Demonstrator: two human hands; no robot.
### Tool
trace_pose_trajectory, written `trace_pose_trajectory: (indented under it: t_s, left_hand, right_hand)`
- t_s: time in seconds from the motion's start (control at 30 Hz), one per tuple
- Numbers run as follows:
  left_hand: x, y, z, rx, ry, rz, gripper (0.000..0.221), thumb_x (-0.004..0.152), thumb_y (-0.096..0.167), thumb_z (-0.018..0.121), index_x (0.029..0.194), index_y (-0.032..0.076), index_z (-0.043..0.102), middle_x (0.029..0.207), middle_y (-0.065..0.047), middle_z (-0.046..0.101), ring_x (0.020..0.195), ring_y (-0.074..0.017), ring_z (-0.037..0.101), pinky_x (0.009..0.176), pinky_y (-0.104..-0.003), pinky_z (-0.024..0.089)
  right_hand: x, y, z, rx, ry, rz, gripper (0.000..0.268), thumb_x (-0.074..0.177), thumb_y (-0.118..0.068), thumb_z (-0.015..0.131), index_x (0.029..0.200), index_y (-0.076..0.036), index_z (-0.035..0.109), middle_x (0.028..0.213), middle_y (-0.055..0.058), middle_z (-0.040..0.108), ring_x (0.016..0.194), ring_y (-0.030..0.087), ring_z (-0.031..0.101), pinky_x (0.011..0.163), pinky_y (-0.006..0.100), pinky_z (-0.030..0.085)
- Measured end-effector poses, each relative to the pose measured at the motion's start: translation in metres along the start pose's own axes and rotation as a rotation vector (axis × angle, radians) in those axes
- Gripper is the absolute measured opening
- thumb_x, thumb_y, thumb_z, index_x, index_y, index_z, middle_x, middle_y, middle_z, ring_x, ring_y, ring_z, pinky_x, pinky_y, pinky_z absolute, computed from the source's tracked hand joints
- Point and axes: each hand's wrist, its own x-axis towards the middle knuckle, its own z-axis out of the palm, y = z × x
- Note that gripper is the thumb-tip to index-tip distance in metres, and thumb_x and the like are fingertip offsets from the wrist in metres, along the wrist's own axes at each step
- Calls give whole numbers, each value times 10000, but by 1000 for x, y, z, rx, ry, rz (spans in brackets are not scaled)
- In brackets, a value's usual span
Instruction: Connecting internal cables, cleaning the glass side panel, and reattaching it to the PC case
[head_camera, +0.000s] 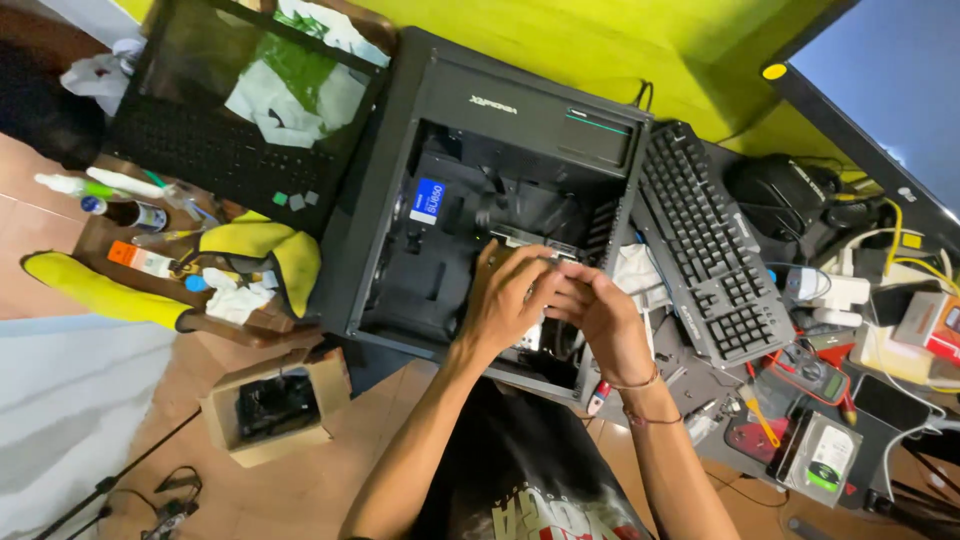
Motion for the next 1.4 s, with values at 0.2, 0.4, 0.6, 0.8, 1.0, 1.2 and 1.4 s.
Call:
trace_pose_trajectory:
  t_s: [0.2, 0.4, 0.6, 0.8, 1.0, 1.2, 1.4]
  left_hand:
    - [1, -9, -36, -143, -50, 25, 330, 820, 343, 558, 583, 156, 425, 840, 36, 592, 794, -156, 603, 759, -320, 373]
    - [-2, -28, -48, -191, 5, -32, 157, 861, 166, 500, 745, 77, 556, 788, -84, 596, 733, -275, 608, 627, -325, 477]
    - [-17, -19, -71, -226, 109, -255, 189, 896, 195, 453, 855, 51, 569, 795, -104, 593, 717, -277, 606, 610, -346, 490]
    - [-22, -47, -99, -178, 279, -241, 198, 904, 136, 404, 838, 75, 580, 801, -72, 598, 727, -252, 610, 652, -320, 493]
    - [-8, -84, -153, -143, 393, -404, 127, 865, 128, 455, 945, 94, 548, 874, -95, 602, 739, -264, 617, 656, -349, 493]
    - [-4, -165, -201, -275, 486, -792, 215, 839, 217, 517, 1002, 85, 563, 985, -160, 582, 807, -344, 608, 681, -385, 508]
    - [-27, -290, -223, -402, 628, -1196, 395, 823, 243, 523, 1111, -28, 510, 1153, -251, 465, 1035, -383, 502, 879, -429, 414]
  right_hand:
    - [28, 25, 8, -193, 147, -109, 271, 869, -132, 423, 733, 46, 576, 641, 180, 613, 657, 248, 638, 675, 346, 498]
    - [37, 2, 32, -288, -9, -60, 297, 799, -47, 487, 1088, -18, 419, 856, 228, 628, 752, 261, 639, 683, 307, 497]
    - [67, -20, 34, -445, -47, -70, 227, 815, -67, 475, 1031, 5, 475, 829, 222, 623, 705, 267, 633, 644, 315, 497]
    - [97, -30, 78, -471, -223, -69, 214, 882, -135, 420, 725, -26, 515, 746, 194, 631, 685, 237, 642, 630, 289, 508]
    - [153, -24, 133, -510, -391, -183, 188, 826, -47, 467, 1000, 15, 430, 779, 219, 601, 696, 263, 636, 634, 285, 511]
    - [236, -20, 210, -660, -442, -207, 226, 817, -35, 434, 1037, 18, 428, 778, 180, 608, 701, 221, 628, 625, 246, 499]
    - [347, 15, 267, -1011, -447, -164, 265, 822, -82, 448, 1058, 35, 480, 857, 180, 622, 755, 206, 624, 633, 315, 505]
